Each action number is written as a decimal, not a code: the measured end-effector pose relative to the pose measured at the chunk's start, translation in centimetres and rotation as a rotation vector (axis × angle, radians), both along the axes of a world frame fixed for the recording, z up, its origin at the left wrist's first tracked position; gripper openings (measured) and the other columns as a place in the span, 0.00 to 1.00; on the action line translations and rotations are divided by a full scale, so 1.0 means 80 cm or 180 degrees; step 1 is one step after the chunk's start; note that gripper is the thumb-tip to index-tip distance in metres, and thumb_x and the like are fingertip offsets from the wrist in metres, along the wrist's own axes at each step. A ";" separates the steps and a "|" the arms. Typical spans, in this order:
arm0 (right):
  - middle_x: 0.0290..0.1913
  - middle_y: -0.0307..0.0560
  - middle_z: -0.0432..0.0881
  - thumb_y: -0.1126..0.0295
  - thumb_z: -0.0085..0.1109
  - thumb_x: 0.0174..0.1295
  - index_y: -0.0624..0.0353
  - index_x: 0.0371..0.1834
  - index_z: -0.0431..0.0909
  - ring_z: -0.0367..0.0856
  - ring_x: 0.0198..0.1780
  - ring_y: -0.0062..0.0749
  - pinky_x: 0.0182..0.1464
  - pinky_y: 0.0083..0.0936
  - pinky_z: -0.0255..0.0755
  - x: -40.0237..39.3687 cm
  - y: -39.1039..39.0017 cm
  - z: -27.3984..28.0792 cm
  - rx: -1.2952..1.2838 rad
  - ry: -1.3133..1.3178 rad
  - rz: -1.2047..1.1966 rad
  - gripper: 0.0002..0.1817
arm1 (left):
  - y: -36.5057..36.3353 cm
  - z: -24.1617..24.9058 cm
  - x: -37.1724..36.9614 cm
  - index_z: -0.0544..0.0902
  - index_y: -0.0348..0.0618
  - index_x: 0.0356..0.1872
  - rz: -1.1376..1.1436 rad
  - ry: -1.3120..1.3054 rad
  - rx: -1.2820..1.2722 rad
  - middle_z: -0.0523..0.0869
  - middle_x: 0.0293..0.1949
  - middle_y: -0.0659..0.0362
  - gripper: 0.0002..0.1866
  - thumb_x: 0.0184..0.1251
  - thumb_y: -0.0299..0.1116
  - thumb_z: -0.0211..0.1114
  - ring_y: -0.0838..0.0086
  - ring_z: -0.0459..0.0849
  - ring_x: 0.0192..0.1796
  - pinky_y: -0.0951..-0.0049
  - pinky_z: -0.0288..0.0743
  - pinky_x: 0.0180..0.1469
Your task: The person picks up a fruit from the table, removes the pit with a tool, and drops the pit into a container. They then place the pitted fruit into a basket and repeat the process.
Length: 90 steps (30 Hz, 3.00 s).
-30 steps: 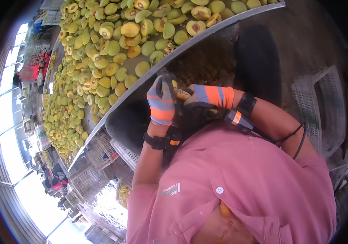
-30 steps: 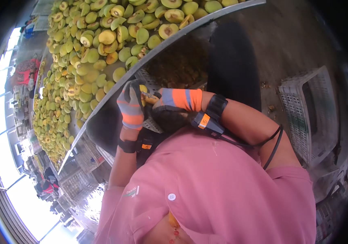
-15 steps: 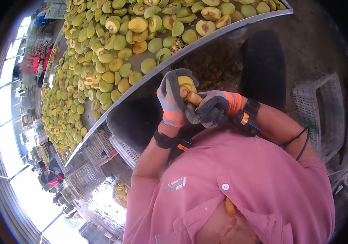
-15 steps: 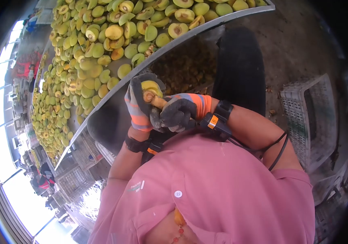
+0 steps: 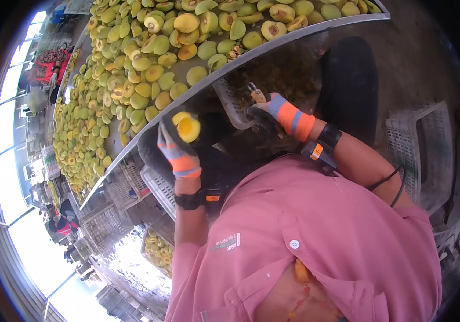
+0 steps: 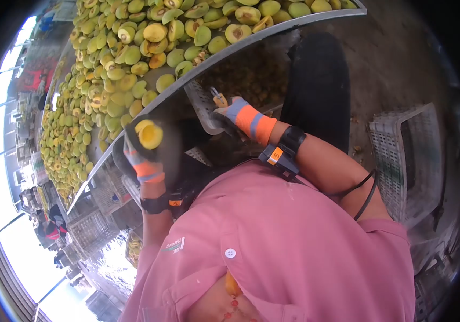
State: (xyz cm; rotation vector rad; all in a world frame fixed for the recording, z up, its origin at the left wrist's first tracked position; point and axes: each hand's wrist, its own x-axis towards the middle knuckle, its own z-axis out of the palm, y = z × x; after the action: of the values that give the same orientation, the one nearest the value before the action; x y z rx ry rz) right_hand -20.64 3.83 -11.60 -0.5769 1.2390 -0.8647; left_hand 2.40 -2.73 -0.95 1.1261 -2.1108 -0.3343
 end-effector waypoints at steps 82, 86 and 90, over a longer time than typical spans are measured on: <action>0.28 0.34 0.79 0.68 0.62 0.60 0.61 0.39 0.79 0.73 0.29 0.16 0.33 0.21 0.69 -0.013 0.008 0.099 -0.1214 0.0064 -0.0254 0.09 | -0.009 -0.037 -0.105 0.79 0.34 0.46 -0.0315 0.0703 0.0887 0.85 0.38 0.51 0.13 0.58 0.19 0.61 0.60 0.84 0.38 0.68 0.78 0.42; 0.26 0.35 0.79 0.67 0.60 0.59 0.60 0.34 0.83 0.72 0.27 0.15 0.31 0.19 0.67 0.005 0.003 0.053 -0.0987 0.0429 0.0084 0.08 | -0.007 -0.039 -0.115 0.81 0.33 0.44 -0.0378 0.0381 0.0390 0.84 0.37 0.53 0.09 0.65 0.21 0.57 0.66 0.84 0.38 0.72 0.78 0.41; 0.25 0.35 0.79 0.66 0.62 0.58 0.60 0.36 0.83 0.72 0.27 0.16 0.31 0.20 0.68 0.006 0.000 0.054 -0.0459 0.0533 0.0075 0.09 | 0.001 -0.046 -0.128 0.81 0.32 0.45 -0.0250 0.1400 0.1438 0.84 0.37 0.52 0.10 0.72 0.27 0.54 0.68 0.84 0.38 0.72 0.77 0.41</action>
State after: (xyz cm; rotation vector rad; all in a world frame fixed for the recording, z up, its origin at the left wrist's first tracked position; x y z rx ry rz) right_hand -20.14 3.81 -7.30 -0.7912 1.3248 -0.9051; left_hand -7.84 -2.65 -4.66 1.0903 -1.7288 -1.0372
